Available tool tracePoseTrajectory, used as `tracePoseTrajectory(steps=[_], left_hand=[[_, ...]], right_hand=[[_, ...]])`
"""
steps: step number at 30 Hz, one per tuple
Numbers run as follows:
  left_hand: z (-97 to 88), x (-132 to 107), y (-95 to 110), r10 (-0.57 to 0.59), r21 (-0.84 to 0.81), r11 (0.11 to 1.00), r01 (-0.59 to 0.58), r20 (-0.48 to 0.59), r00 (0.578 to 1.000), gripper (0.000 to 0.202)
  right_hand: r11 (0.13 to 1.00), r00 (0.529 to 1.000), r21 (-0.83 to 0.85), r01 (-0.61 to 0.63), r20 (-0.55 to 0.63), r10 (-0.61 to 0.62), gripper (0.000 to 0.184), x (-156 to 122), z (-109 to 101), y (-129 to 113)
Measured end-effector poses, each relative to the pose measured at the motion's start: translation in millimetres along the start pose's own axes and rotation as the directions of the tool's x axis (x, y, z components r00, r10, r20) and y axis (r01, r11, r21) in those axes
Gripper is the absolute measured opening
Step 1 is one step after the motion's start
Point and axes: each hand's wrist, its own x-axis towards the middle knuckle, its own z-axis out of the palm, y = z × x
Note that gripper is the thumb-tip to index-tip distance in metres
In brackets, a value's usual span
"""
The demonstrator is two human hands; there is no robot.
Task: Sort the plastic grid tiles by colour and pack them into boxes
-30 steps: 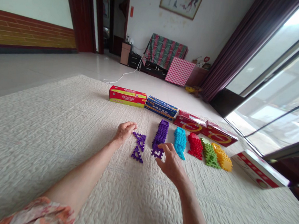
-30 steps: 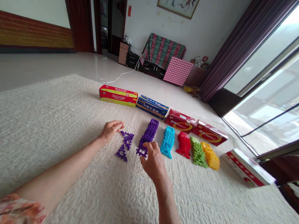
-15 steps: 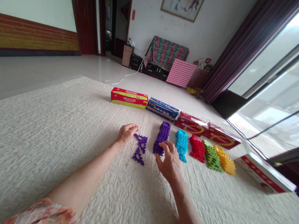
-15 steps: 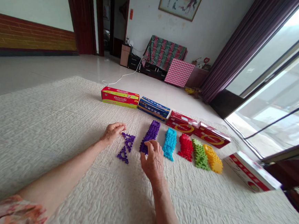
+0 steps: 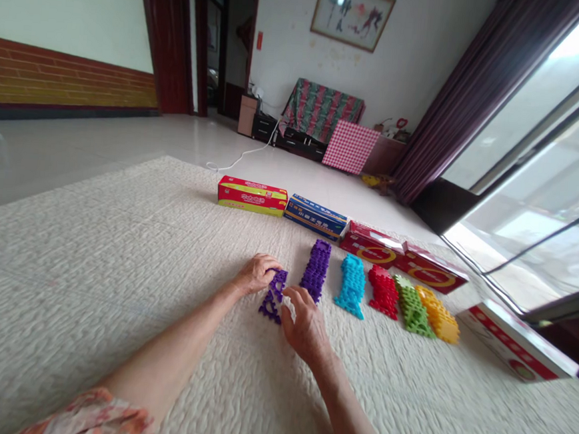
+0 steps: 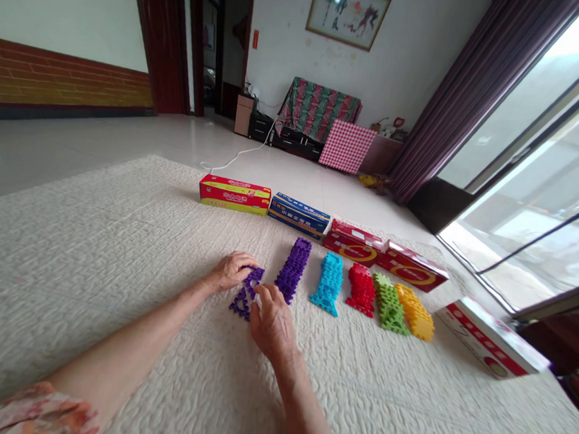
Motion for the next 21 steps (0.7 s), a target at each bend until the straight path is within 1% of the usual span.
tracePoseTrajectory(steps=[2,4,7,10,13,18,21], left_hand=[[-0.1,0,-1,0.022,0.004,1.000,-0.023,0.038,0.999,0.034],[-0.2,0,-2,0.009,0.010,1.000,-0.009,0.039,0.999,0.036],[-0.4,0,-2,-0.017,0.016,1.000,0.017,0.029,0.999,0.039],[-1.3,0,0,-0.034,0.019,0.999,0.033,0.030,0.999,0.041],[-3.5,0,3,-0.055,0.024,0.998,0.055,0.029,0.998,0.041],[-7.3,0,7,-0.079,0.013,0.997,0.079,0.032,0.996,0.038],[-6.6,0,8,-0.095,0.016,0.995,0.094,0.027,0.995,0.037]], right_hand=[[1.000,1.000,-0.001,0.011,0.007,-0.011,0.035,3,1,0],[1.000,1.000,-0.003,0.020,0.021,-0.020,0.040,6,4,-1],[1.000,1.000,-0.023,-0.003,0.019,0.004,0.039,11,9,-4],[0.992,0.994,-0.061,-0.108,0.012,0.109,0.036,17,16,-8],[0.969,0.972,-0.079,-0.232,-0.002,0.233,0.039,24,22,-10],[0.910,0.910,0.037,-0.414,-0.016,0.415,0.047,34,29,-9],[0.890,0.892,0.078,-0.450,-0.005,0.451,0.049,35,31,-8]])
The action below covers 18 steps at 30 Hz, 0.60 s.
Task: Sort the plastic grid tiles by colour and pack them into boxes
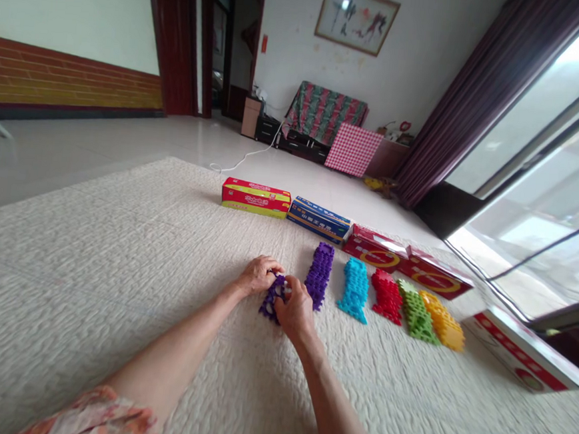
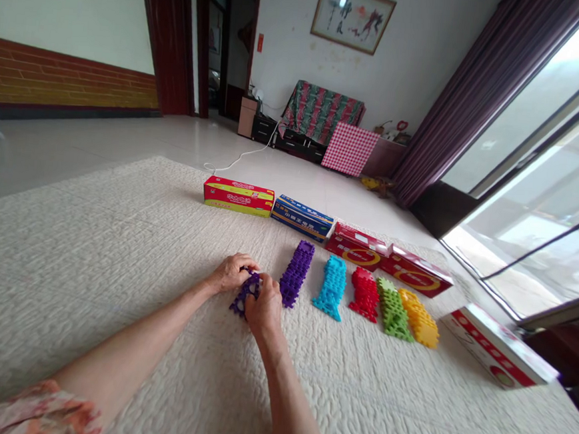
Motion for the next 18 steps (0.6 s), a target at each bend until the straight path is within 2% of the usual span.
tracePoseTrajectory(steps=[7,10,13,15,18], left_hand=[[6.9,0,-8,-0.108,0.060,0.991,0.120,-0.174,0.979,0.034],[3.3,0,-6,-0.081,0.039,0.995,0.095,-0.272,0.959,0.032],[-3.2,-2,3,-0.056,-0.048,0.998,0.042,-0.359,0.932,0.023],[-6.1,-5,11,-0.099,-0.173,0.984,0.042,-0.337,0.936,0.022],[-6.7,-8,20,-0.172,-0.400,0.911,0.100,-0.149,0.974,0.032]], right_hand=[[1.000,0.998,0.023,0.016,-0.066,-0.014,0.051,-3,3,3],[0.994,0.992,0.105,0.034,-0.127,-0.021,0.047,-3,4,7],[0.982,0.978,0.177,0.063,-0.208,-0.025,0.041,-2,4,12],[0.984,0.957,0.142,0.111,-0.283,-0.067,0.037,-2,2,14],[0.982,0.923,0.034,0.185,-0.348,-0.162,0.030,-2,-3,14]])
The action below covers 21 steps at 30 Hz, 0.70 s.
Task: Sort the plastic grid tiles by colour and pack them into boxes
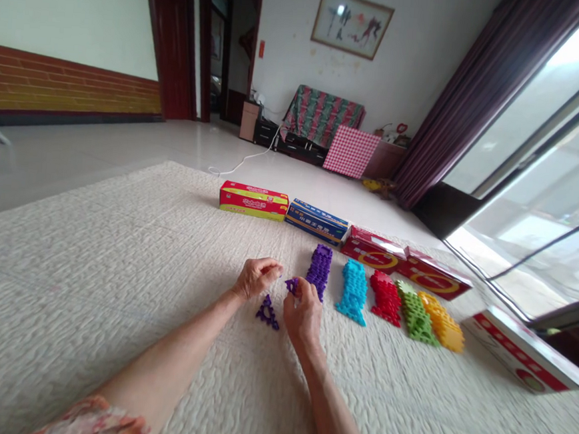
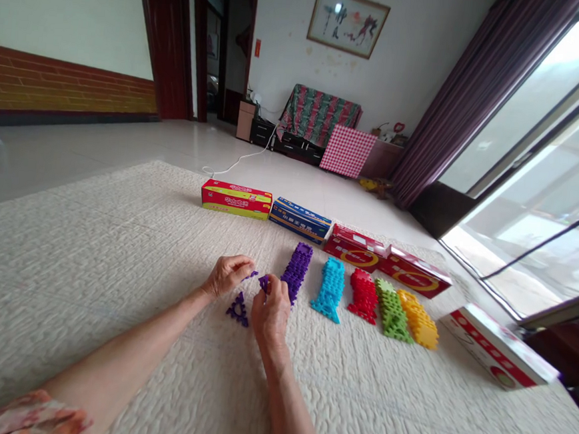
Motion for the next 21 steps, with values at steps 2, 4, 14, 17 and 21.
tracePoseTrajectory(steps=[2,4,14,17,21], left_hand=[[0.9,-1,3,-0.071,-0.108,0.991,0.083,0.108,0.992,0.039],[-0.1,-1,6,-0.120,-0.171,0.974,0.150,0.178,0.977,0.042],[-11.2,1,20,-0.151,-0.184,0.953,0.242,0.404,0.902,0.044],[-10.1,2,17,-0.154,-0.175,0.952,0.253,0.440,0.885,0.034],[-9.3,3,12,-0.196,-0.178,0.944,0.278,0.375,0.906,0.022]], right_hand=[[0.998,0.999,-0.039,0.049,-0.006,-0.049,0.031,0,-4,-3],[0.993,0.996,-0.073,0.088,0.003,-0.088,0.034,0,-8,-6],[0.925,0.982,-0.334,0.181,0.008,-0.189,0.035,-1,-14,-13],[0.931,0.982,-0.316,0.185,0.030,-0.185,0.035,-1,-14,-14],[0.962,0.977,-0.197,0.190,-0.061,-0.205,0.047,-1,-11,-13]])
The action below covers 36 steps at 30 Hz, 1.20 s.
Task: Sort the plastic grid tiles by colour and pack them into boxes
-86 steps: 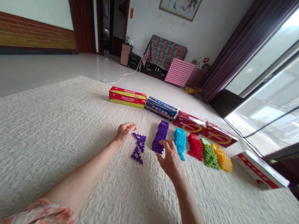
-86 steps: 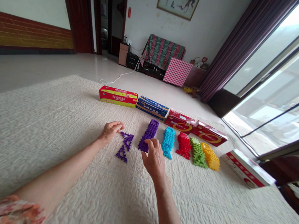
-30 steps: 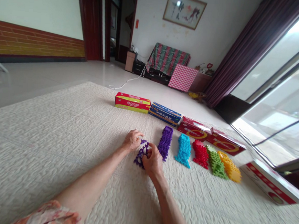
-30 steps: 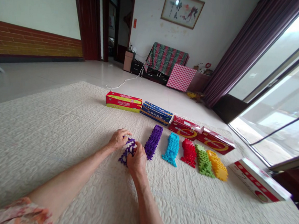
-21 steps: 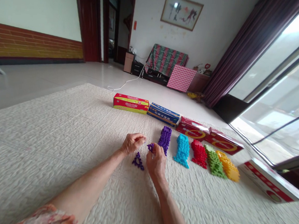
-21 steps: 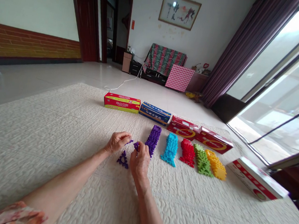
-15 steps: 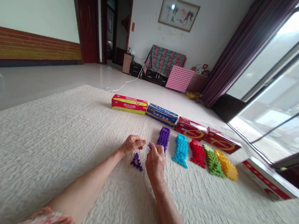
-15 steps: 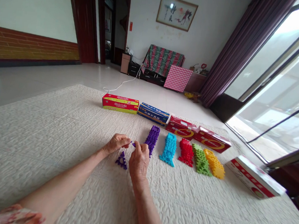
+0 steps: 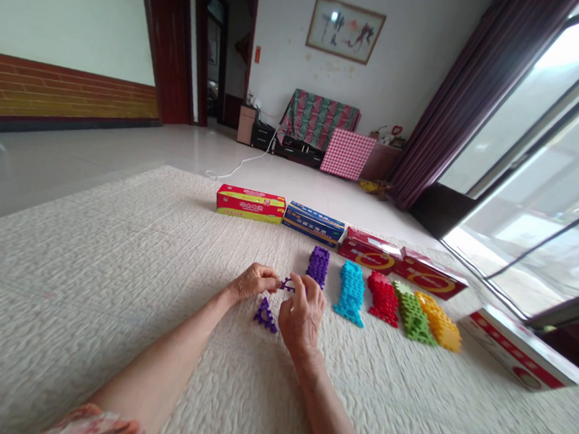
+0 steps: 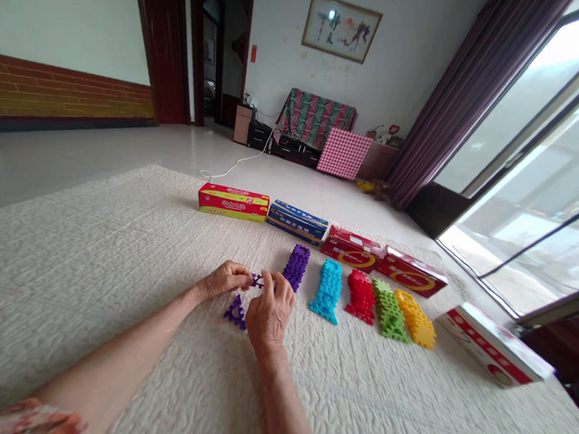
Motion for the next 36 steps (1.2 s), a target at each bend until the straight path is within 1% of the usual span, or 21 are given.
tracePoseTrajectory(steps=[2,3,5,7,10,12,13,16,18,20,22,24,26,28,30,33,36], left_hand=[[-0.4,1,-1,0.012,0.006,1.000,-0.011,-0.026,1.000,0.020],[-0.4,1,-2,0.017,0.012,1.000,-0.017,-0.029,0.999,0.020],[-0.1,2,-2,0.025,0.033,0.999,-0.024,-0.033,0.999,0.020],[0.9,3,-2,0.028,0.052,0.998,-0.026,-0.033,0.999,0.021],[4.5,3,-2,0.035,0.069,0.997,-0.033,-0.029,0.999,0.021],[8.6,4,-1,0.046,0.070,0.997,-0.045,-0.012,0.999,0.021],[11.1,4,-1,0.051,0.070,0.996,-0.051,0.000,0.999,0.021],[17.9,4,-1,0.072,0.085,0.994,-0.076,0.039,0.997,0.023],[19.7,5,-4,0.093,0.097,0.991,-0.096,0.031,0.995,0.024],[18.5,6,-7,0.119,0.081,0.990,-0.115,-0.037,0.992,0.024],[15.0,9,-11,0.128,0.041,0.992,-0.123,-0.148,0.981,0.024],[11.1,11,-14,0.116,0.004,0.993,-0.119,-0.252,0.961,0.024],[8.6,11,-15,0.093,-0.017,0.994,-0.105,-0.323,0.942,0.024],[7.6,11,-14,0.079,-0.029,0.995,-0.097,-0.364,0.928,0.024],[7.6,10,-12,0.077,-0.038,0.994,-0.100,-0.385,0.920,0.024],[7.6,9,-10,0.082,-0.041,0.993,-0.107,-0.404,0.911,0.023],[6.8,10,-11,0.081,-0.029,0.994,-0.102,-0.414,0.907,0.024]], right_hand=[[0.998,0.997,0.057,-0.031,-0.067,0.035,0.043,0,1,3],[0.996,0.995,0.076,-0.051,-0.083,0.058,0.040,1,2,5],[0.990,0.993,0.110,-0.084,-0.067,0.092,0.032,3,1,11],[0.982,0.993,0.148,-0.116,0.007,0.116,0.027,6,-3,18],[0.965,0.977,0.200,-0.171,0.161,0.139,0.023,12,-14,29],[0.959,0.967,0.229,-0.168,0.228,0.116,0.023,14,-22,34],[0.959,0.967,0.238,-0.152,0.237,0.094,0.022,14,-27,36],[0.972,0.981,0.218,-0.093,0.186,0.052,0.022,12,-36,39],[0.984,0.989,0.167,-0.068,0.140,0.044,0.023,8,-39,42],[0.991,0.992,0.121,-0.058,0.119,0.044,0.023,4,-40,46],[0.992,0.991,0.112,-0.054,0.131,0.040,0.023,1,-40,51],[0.987,0.987,0.151,-0.047,0.157,0.023,0.023,-1,-42,55],[0.976,0.985,0.216,-0.041,0.175,0.003,0.023,-1,-45,56],[0.964,0.982,0.261,-0.052,0.187,0.002,0.023,0,-48,55],[0.960,0.978,0.270,-0.073,0.208,0.016,0.024,1,-50,53],[0.963,0.969,0.253,-0.092,0.246,0.028,0.025,-1,-51,52],[0.971,0.965,0.220,-0.095,0.260,0.035,0.027,-4,-49,54]])
